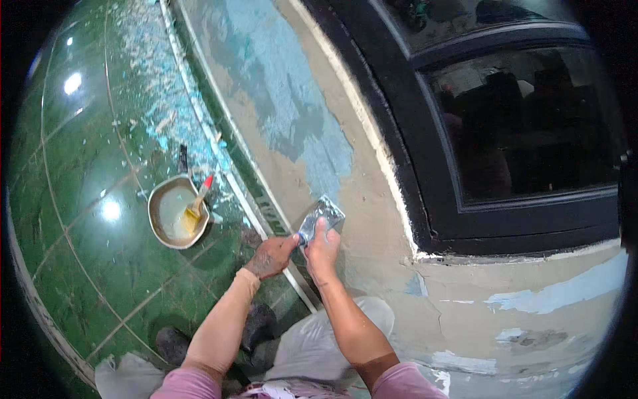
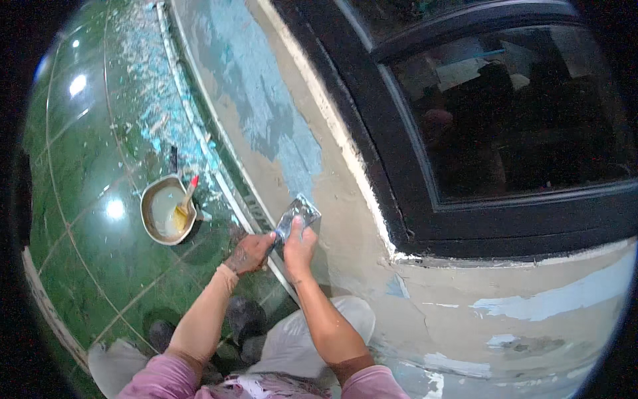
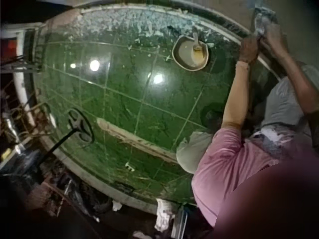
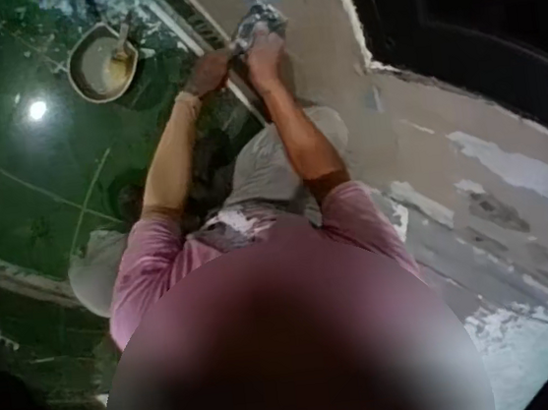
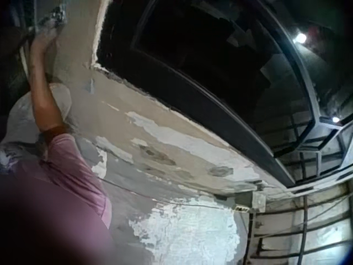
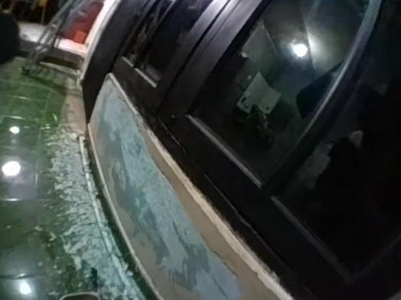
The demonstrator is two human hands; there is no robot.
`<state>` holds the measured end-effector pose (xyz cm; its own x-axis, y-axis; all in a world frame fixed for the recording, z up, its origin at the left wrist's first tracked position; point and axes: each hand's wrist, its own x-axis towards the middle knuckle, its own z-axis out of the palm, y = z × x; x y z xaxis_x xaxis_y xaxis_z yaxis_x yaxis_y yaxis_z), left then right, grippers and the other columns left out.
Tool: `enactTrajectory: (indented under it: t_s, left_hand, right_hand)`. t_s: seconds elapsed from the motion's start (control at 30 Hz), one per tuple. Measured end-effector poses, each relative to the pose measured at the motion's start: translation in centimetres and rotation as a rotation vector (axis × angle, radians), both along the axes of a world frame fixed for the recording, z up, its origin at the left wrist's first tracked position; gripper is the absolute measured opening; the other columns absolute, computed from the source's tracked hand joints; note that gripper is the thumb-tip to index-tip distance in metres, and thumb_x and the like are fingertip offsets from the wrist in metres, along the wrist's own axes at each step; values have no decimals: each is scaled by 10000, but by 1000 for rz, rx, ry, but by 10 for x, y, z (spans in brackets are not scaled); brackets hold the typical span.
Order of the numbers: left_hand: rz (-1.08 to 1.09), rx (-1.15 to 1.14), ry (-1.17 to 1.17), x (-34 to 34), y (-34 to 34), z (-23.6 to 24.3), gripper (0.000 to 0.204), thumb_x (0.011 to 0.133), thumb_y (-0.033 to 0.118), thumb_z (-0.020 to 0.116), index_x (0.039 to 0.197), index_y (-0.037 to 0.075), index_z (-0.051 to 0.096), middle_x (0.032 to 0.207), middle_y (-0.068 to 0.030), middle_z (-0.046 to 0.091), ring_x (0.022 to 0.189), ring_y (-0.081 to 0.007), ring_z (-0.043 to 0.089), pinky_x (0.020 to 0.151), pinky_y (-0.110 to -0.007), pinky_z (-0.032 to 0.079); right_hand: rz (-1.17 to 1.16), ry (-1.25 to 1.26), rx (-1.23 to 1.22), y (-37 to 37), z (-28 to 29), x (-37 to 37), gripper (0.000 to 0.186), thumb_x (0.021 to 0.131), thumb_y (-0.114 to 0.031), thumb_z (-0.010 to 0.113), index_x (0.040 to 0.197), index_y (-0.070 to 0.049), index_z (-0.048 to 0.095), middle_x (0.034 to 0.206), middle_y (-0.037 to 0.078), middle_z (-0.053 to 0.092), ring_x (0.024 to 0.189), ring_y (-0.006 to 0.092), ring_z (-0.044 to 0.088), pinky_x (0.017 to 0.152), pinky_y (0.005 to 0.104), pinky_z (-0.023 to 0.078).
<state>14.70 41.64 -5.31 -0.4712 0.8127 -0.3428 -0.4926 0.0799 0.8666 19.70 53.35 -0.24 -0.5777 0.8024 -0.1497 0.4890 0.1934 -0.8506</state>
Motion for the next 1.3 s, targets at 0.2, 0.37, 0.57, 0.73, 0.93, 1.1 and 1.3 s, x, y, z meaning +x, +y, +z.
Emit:
enactTrajectory:
  t_s: [0.2, 0.37, 0.57, 0.73, 0.93, 1.1, 1.3]
  left_hand:
    - [106, -46, 533, -8, -2, -12, 486, 939, 410, 427, 743, 2, 606, 657, -200, 579, 636, -354, 594, 595, -421, 437]
    - [149, -1, 411, -5, 13, -23, 503, 932, 442, 422, 831, -3, 634, 788, -256, 604, 780, -420, 589, 699, -442, 442]
    - [112, 17, 448, -7, 21, 11, 506, 933, 432, 414, 821, -17, 619, 835, -275, 602, 821, -434, 576, 720, -470, 425]
    - [172, 91, 431, 9, 15, -16, 460, 943, 385, 407, 814, -20, 582, 743, -251, 583, 724, -404, 567, 661, -440, 427]
    - [194, 80, 576, 0, 20, -1, 458, 944, 376, 390, 837, -21, 591, 723, -216, 581, 731, -409, 578, 671, -437, 430]
    - [197, 61, 683, -3, 26, -35, 327, 917, 300, 437, 961, 3, 567, 780, -233, 603, 728, -403, 579, 643, -448, 442]
    - [339, 139, 756, 24, 36, -65, 556, 938, 465, 360, 851, -12, 630, 816, -228, 635, 764, -400, 613, 694, -461, 452]
  right_hand:
    - [-10, 131, -211, -1, 2, 0, 330, 953, -364, 510, 729, -125, 465, 550, -43, 417, 436, 49, 376, 382, 212, 288]
    - [-38, 118, -147, 8, -8, -1, 378, 950, -344, 522, 683, -76, 523, 597, -37, 482, 496, 54, 416, 440, 230, 312]
    - [47, 233, 73, 18, 11, -1, 417, 945, -428, 498, 669, -116, 485, 520, -49, 414, 413, 54, 353, 370, 219, 243]
    - [-11, 76, -27, 19, -16, 10, 397, 938, -415, 519, 670, -122, 499, 525, -38, 428, 418, 61, 374, 380, 227, 265]
    - [12, 193, 20, 19, 2, -2, 373, 945, -402, 506, 717, -107, 528, 538, -39, 430, 429, 66, 363, 396, 228, 273]
    - [80, 126, -61, 4, 22, -3, 426, 946, -372, 491, 734, -23, 614, 598, -4, 522, 567, 95, 469, 521, 296, 377]
    - [115, 131, 340, 20, -9, -2, 442, 932, -370, 495, 799, 24, 646, 670, 99, 607, 665, 176, 571, 628, 384, 442]
